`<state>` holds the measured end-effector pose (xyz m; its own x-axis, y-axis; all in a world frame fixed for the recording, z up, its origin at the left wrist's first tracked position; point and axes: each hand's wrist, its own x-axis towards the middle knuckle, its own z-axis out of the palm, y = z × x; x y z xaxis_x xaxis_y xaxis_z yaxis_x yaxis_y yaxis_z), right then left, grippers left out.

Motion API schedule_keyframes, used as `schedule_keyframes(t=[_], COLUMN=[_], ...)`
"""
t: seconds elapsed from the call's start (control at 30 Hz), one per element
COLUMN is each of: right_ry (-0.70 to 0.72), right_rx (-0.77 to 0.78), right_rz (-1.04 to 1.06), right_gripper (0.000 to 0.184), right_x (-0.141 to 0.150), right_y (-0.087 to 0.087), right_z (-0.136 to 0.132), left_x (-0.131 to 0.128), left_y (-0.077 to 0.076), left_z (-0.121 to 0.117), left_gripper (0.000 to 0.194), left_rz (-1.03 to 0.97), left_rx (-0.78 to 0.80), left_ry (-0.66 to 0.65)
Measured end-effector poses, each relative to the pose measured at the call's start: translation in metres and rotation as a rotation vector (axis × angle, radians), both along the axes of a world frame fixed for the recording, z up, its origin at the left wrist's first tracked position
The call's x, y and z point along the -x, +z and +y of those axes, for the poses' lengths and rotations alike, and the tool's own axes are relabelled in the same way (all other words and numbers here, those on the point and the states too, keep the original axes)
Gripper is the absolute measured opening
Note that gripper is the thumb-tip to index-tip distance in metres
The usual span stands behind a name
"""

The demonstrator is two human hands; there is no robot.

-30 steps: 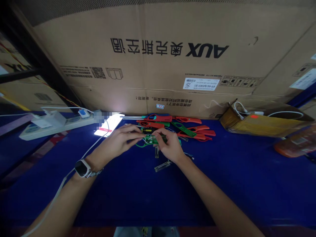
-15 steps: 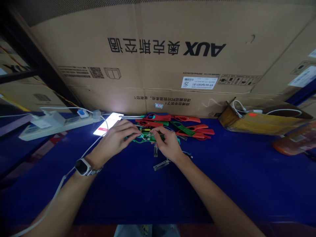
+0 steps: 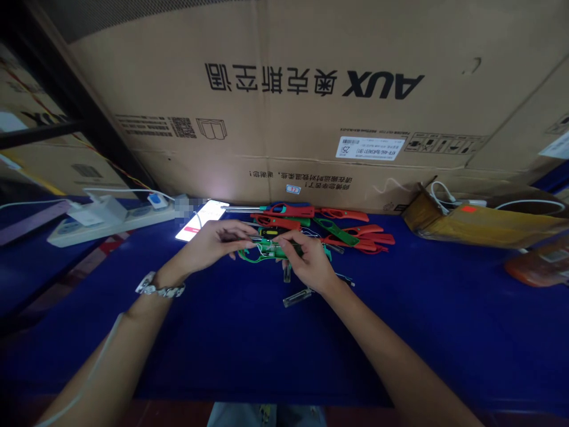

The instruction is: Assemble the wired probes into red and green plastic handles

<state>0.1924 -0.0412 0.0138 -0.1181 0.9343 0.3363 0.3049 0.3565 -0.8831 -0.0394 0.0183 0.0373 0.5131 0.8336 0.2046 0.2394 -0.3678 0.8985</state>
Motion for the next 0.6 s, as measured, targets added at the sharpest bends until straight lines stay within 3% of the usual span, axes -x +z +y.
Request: schedule_keyframes(t=[0.13,0.37,0.6], right_ry=[0.008,0.039,0.071], right_rx=[0.008,0.01,0.117], right_rz=[0.016,-0.13,-0.325], right_gripper=[0.032,0.031,0.03], right_x=[0.002,-0.004,0.005], right_y=[-0.002,0.002,0.008], right_z=[0.0,0.007,0.003], left_x=[0.002,0.0,-0.01], left_y=[0.003,-0.005,-0.007], left_z=[0.0,0.004,0.003], left_gripper=[0.02,0.013,0.01], left_rz=[0.076,0.035,0.072], left_rx=[0.107,-0.088,-0.1], left_ry=[-0.023,-0.05,-0.138])
